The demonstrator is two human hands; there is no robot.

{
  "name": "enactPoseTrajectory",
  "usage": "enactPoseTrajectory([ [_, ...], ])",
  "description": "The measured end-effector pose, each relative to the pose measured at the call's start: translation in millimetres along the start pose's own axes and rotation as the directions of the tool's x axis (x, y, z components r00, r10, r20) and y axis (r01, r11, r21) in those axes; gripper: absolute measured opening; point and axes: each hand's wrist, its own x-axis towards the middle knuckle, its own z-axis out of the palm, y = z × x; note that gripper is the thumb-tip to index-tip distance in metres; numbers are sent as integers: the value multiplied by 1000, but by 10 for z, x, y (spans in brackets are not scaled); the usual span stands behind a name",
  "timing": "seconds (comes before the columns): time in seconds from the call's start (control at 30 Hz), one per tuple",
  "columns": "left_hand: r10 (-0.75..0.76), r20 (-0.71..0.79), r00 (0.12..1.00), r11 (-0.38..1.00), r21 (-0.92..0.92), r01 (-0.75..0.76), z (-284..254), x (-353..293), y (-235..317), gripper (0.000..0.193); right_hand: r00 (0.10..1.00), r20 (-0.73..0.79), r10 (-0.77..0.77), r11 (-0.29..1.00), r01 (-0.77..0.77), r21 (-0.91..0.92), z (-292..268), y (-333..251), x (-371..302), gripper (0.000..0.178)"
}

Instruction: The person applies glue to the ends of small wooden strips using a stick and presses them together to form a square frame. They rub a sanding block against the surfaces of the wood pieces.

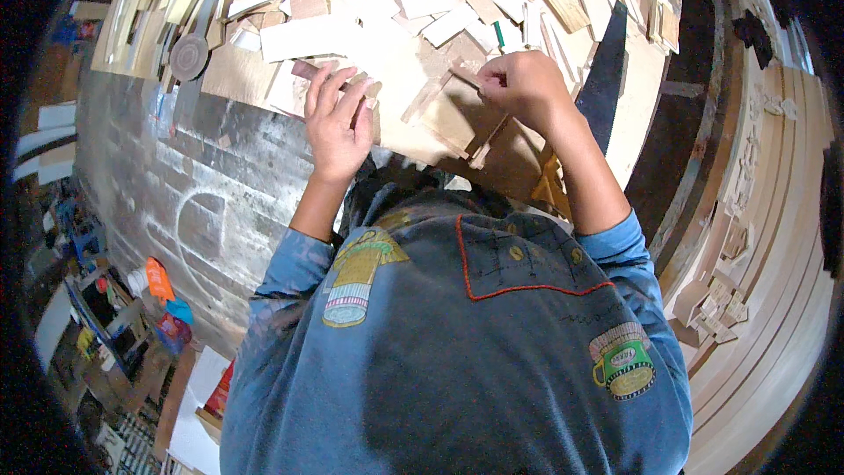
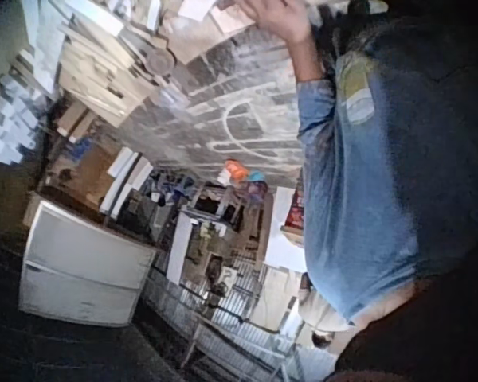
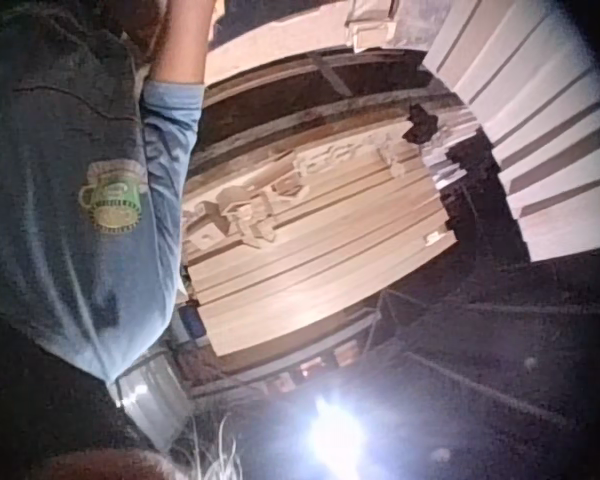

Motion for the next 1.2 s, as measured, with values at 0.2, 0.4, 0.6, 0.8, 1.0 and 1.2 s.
enactPoseTrajectory([
  [0.2, 6, -31, 1000, 1000, -18, -7, -28, -19, 7, 26, 875, -142, -462, 887, 453, -93, -10, -206, -10, 6],
  [0.4, -2, -44, 999, 1000, -18, 1, -61, -59, 5, 25, 854, -95, -512, 854, 494, -165, 75, -215, 85, 10],
  [0.6, -8, -50, 999, 1000, -18, 8, -73, -99, 7, 24, 817, -122, -564, 824, 548, -140, 116, -213, 122, 19],
  [0.8, -18, -36, 999, 999, -34, 17, -64, -120, 22, 23, 783, -143, -605, 795, 589, -144, 144, -236, 157, 13],
  [1.0, -18, -14, 1000, 999, -41, 18, -57, -111, 47, 24, 780, -173, -602, 798, 579, -165, 162, -243, 155, 14],
  [1.2, -11, 10, 1000, 999, -37, 11, -39, -143, 64, 23, 865, -150, -478, 878, 469, -93, 109, -248, 142, 12],
])
